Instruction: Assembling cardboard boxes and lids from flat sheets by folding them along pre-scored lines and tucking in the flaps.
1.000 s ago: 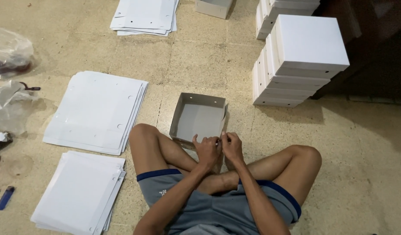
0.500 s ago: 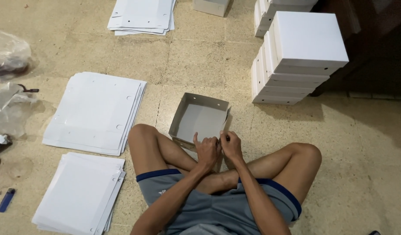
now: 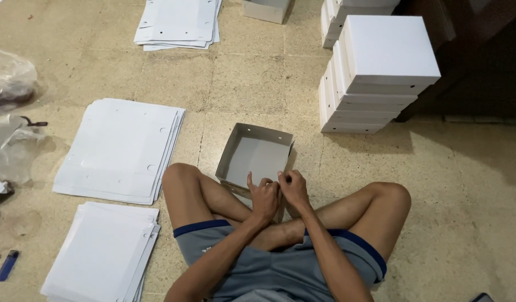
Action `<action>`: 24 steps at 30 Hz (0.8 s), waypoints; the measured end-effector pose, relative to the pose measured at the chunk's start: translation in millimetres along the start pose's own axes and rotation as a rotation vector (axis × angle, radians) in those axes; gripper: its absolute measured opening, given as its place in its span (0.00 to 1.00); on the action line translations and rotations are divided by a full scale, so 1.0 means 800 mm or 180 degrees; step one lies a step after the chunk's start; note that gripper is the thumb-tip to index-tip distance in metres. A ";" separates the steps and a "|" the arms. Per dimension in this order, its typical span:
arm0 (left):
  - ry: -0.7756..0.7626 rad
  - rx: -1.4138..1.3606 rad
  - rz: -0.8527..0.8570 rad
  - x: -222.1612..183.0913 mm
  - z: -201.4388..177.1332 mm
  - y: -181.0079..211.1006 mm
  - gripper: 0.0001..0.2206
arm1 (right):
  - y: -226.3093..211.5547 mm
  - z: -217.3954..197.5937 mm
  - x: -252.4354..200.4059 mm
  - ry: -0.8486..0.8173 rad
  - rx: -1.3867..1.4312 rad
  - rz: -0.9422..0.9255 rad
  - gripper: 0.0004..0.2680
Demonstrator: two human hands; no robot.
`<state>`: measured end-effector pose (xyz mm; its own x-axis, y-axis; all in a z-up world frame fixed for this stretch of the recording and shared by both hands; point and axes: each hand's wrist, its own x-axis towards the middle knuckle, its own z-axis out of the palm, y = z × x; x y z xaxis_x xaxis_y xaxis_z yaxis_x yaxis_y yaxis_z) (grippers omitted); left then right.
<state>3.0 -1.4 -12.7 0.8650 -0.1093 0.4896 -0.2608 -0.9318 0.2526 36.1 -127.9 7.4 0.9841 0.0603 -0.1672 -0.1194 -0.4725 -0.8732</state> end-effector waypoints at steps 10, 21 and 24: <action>-0.0087 0.0134 -0.0002 -0.003 0.005 -0.001 0.08 | 0.003 -0.005 0.000 -0.0073 0.0007 0.0011 0.18; -0.0508 0.0132 -0.0086 -0.003 -0.011 0.009 0.08 | 0.009 -0.009 0.004 -0.0239 -0.0025 0.0135 0.17; -0.1173 -0.0012 -0.0251 0.006 -0.032 0.017 0.11 | 0.010 -0.028 0.007 -0.0409 0.0013 0.0329 0.15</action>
<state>-7.3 -5.4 14.6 0.9786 -0.1552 0.1355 -0.1881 -0.9411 0.2810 43.8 -150.8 9.7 0.9416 0.1236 -0.3133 -0.2200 -0.4784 -0.8501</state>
